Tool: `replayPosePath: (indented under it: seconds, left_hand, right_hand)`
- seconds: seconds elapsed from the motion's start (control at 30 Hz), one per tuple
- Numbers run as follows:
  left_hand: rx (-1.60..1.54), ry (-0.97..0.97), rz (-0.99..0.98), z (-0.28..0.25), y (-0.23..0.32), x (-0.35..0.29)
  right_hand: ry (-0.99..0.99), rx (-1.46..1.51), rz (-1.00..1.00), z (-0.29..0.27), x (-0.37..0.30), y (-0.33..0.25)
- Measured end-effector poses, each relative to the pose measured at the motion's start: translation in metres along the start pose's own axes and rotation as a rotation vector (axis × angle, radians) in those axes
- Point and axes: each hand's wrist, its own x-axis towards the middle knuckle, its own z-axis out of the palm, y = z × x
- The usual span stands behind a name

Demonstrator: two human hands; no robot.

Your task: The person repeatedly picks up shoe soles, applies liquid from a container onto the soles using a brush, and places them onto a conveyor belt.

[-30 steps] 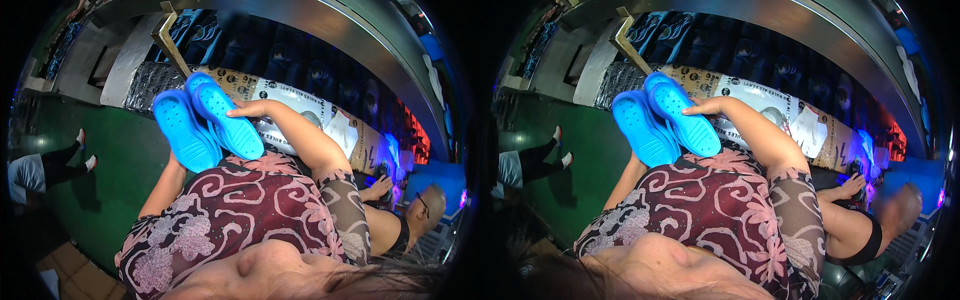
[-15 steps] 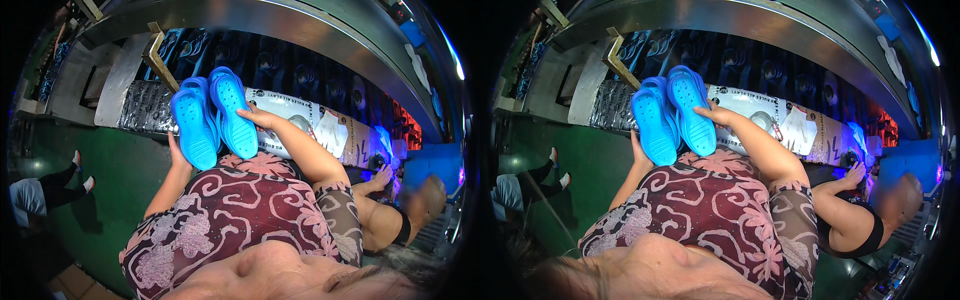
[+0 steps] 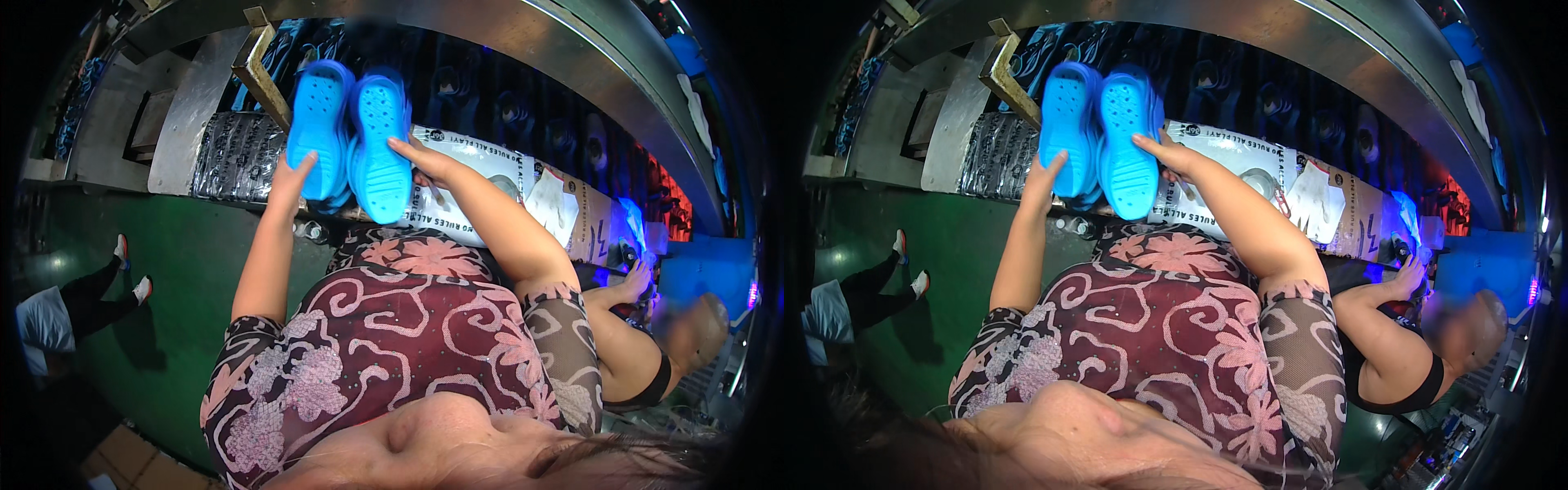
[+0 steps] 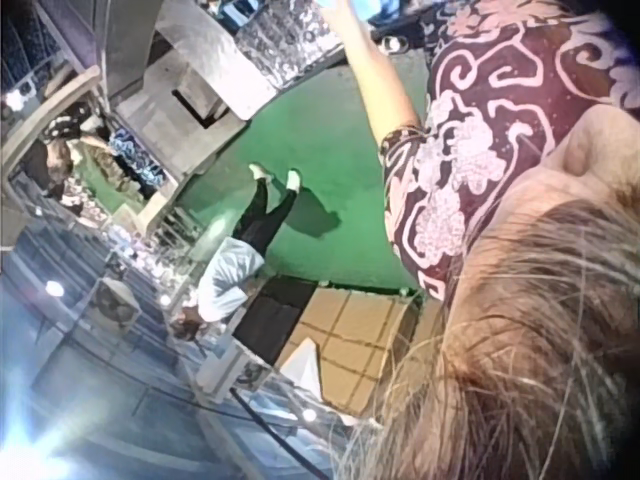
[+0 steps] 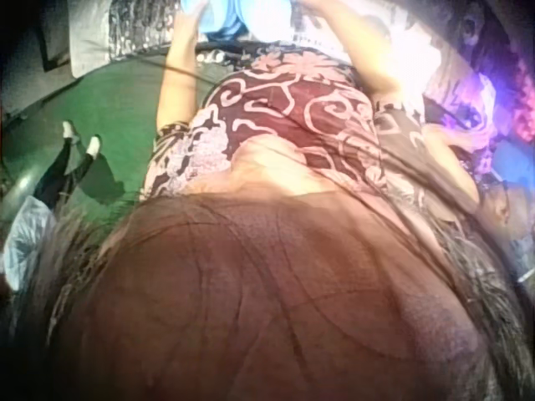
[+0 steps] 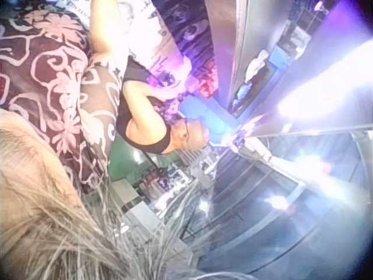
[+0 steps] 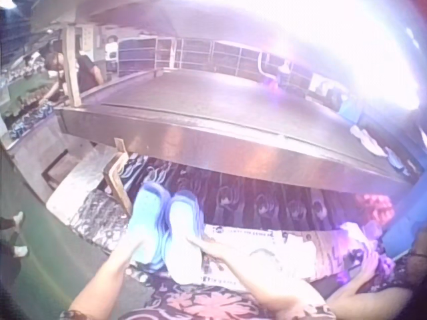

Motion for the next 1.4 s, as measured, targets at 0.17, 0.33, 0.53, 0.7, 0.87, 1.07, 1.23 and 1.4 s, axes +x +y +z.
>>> replayPosePath:
  seconds: [0.17,0.33,0.53,0.7,0.87,1.07,1.23,1.4]
  left_hand:
    - [-0.002,0.130,-0.030,-0.012,-0.012,0.010]
    - [-0.205,0.329,0.085,-0.016,-0.039,-0.026]
    - [0.484,0.405,0.327,-0.003,-0.028,-0.088]
    - [0.563,-0.221,-0.077,0.049,-0.039,-0.093]
    - [0.443,-0.341,-0.187,0.081,-0.039,-0.081]
    - [0.002,-0.270,-0.221,0.083,-0.048,-0.092]
    - [0.108,-0.251,-0.048,0.081,-0.036,-0.091]
    - [0.364,-0.264,0.187,0.118,0.011,-0.082]
  right_hand:
    - [0.119,-0.076,0.083,0.004,0.025,-0.002]
    - [0.086,-0.131,0.066,-0.002,0.016,0.011]
    - [0.291,-0.202,-0.025,0.001,0.002,0.025]
    - [0.370,-0.405,-0.247,-0.010,-0.012,0.035]
    - [0.579,-0.500,-0.574,-0.050,-0.062,0.027]
    - [0.837,0.453,-0.641,-0.091,-0.154,0.058]
    - [0.701,0.653,-0.543,-0.111,-0.195,0.129]
    - [0.854,0.485,-0.414,-0.101,-0.185,0.157]
